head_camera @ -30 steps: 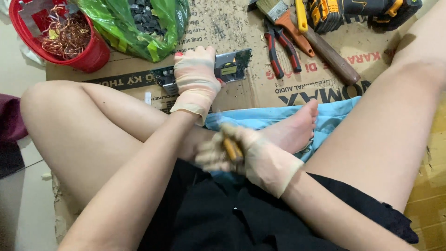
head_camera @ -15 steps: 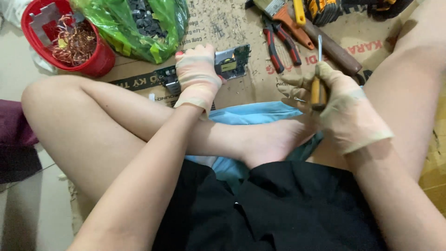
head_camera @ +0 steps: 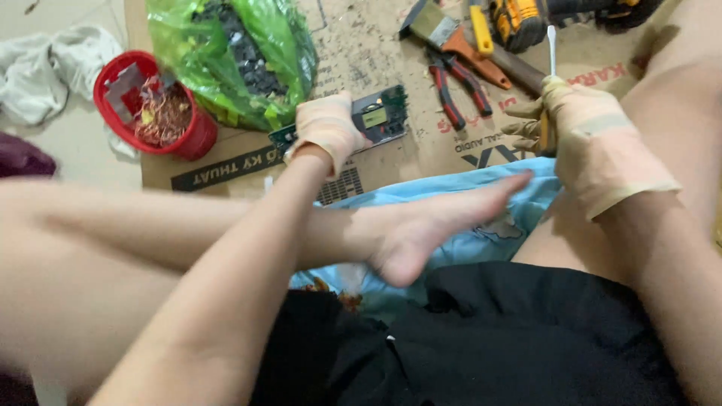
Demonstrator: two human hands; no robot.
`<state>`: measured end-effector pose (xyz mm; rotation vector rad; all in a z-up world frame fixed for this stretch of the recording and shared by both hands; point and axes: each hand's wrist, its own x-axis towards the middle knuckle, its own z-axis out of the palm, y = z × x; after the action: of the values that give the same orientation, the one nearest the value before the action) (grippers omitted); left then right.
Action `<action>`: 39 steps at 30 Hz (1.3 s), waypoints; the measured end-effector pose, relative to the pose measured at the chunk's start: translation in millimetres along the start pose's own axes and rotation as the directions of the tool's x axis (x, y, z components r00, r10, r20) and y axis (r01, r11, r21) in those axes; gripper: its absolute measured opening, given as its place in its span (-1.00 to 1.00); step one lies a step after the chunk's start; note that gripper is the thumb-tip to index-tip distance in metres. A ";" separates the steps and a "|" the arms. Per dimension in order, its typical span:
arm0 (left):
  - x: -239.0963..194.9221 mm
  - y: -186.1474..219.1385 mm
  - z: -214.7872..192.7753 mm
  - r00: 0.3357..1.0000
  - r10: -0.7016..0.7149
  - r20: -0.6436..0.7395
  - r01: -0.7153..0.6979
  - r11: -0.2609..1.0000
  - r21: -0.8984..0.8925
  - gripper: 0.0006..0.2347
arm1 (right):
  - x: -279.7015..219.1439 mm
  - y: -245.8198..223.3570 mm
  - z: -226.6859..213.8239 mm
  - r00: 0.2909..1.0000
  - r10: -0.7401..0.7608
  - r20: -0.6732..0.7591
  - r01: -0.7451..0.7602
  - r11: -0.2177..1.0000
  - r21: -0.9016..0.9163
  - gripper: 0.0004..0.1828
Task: The person sits on the floor and uses a brush to clean a small electronic circuit board. They wipe the board with a cloth and use a hammer to tap it, then continue brushing and wiping the components.
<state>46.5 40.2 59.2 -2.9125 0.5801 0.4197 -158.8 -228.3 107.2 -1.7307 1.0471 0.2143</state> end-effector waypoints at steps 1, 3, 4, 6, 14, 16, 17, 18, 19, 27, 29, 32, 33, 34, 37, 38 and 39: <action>6.5 3.7 -4.3 0.998 0.010 0.064 -0.010 1.000 -0.001 -0.34 | 3.7 5.8 -6.3 1.000 -0.015 -0.021 0.016 0.999 0.046 -0.70; 17.0 7.7 -14.9 0.993 0.006 0.119 -0.005 1.000 -0.008 -0.32 | 10.1 15.3 -14.1 0.998 -0.046 -0.037 0.049 0.995 0.085 -0.70; 20.9 9.1 -20.4 0.986 -0.012 0.167 -0.005 0.995 0.098 -0.28 | 12.2 21.7 -15.5 0.996 -0.073 -0.044 0.077 0.990 0.121 -0.69; -4.5 10.0 -54.7 0.977 -0.041 0.209 -0.003 0.979 0.204 -0.23 | 17.4 29.3 -15.4 0.993 -0.105 -0.048 0.111 0.981 0.158 -0.68; -14.4 -154.4 -107.1 0.976 -0.127 -0.176 0.066 0.946 -0.317 -0.75 | 18.1 7.2 12.6 0.989 -0.107 0.106 0.084 0.976 0.199 -0.63; -22.8 -162.8 -130.9 0.944 -0.238 -0.229 0.120 0.893 -0.434 -0.77 | 16.5 6.4 17.4 0.988 -0.114 0.102 0.105 0.991 0.084 -0.60; -27.3 -167.2 -143.3 0.905 -0.336 -0.262 0.147 0.824 -0.548 -0.79 | 16.4 4.6 19.3 0.990 -0.110 0.084 0.114 0.993 -0.032 -0.57; -31.6 -163.5 -155.0 0.897 -0.347 -0.274 0.152 0.824 -0.546 -0.79 | 12.9 1.2 19.3 0.988 -0.127 0.092 0.130 0.991 -0.028 -0.57; -35.2 -158.9 -166.7 0.884 -0.380 -0.274 0.160 0.795 -0.585 -0.83 | 10.5 -2.2 18.6 0.986 -0.125 0.114 0.123 0.992 0.025 -0.59; -67.4 -37.2 -188.7 0.917 -0.313 -0.248 0.056 0.717 -0.695 -0.82 | 35.1 -2.5 23.7 0.987 -0.087 0.135 0.071 0.990 0.119 -0.65; -72.4 -7.5 -171.2 0.951 -0.251 -0.182 0.069 0.742 -0.667 -0.81 | 26.0 -5.5 25.4 0.988 -0.064 0.140 0.050 0.994 0.101 -0.64; -42.5 2.8 -104.3 0.969 -0.228 -0.092 0.136 0.808 -0.574 -0.81 | 50.5 8.1 34.1 0.997 -0.031 0.076 0.032 0.999 -0.014 -0.47; -51.4 4.9 -101.4 0.970 -0.226 -0.092 0.133 0.806 -0.577 -0.81 | 60.8 14.3 32.1 0.997 -0.031 0.071 0.032 0.999 -0.016 -0.47; -60.4 6.6 -98.6 0.976 -0.216 -0.032 0.159 0.804 -0.573 -0.82 | 71.6 20.0 30.5 0.997 -0.039 0.060 0.053 0.964 -0.259 -0.46; -74.2 -2.8 -85.8 0.975 -0.207 0.075 0.216 0.832 -0.511 -0.81 | 68.4 14.6 29.3 0.995 -0.088 0.052 0.102 0.830 -0.549 -0.45; -76.4 -8.3 -79.6 0.970 -0.210 0.124 0.244 0.862 -0.445 -0.80 | 61.2 10.9 30.5 0.991 -0.120 0.060 0.132 0.785 -0.605 -0.48; -76.1 -13.6 -74.5 0.970 -0.207 0.130 0.244 0.862 -0.445 -0.80 | 47.2 0.0 27.7 0.992 -0.113 0.059 0.126 0.784 -0.608 -0.48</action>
<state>2.5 65.4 153.8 -3.3342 0.1283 0.7224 -121.3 -230.5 67.4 -2.3671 0.8982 0.5367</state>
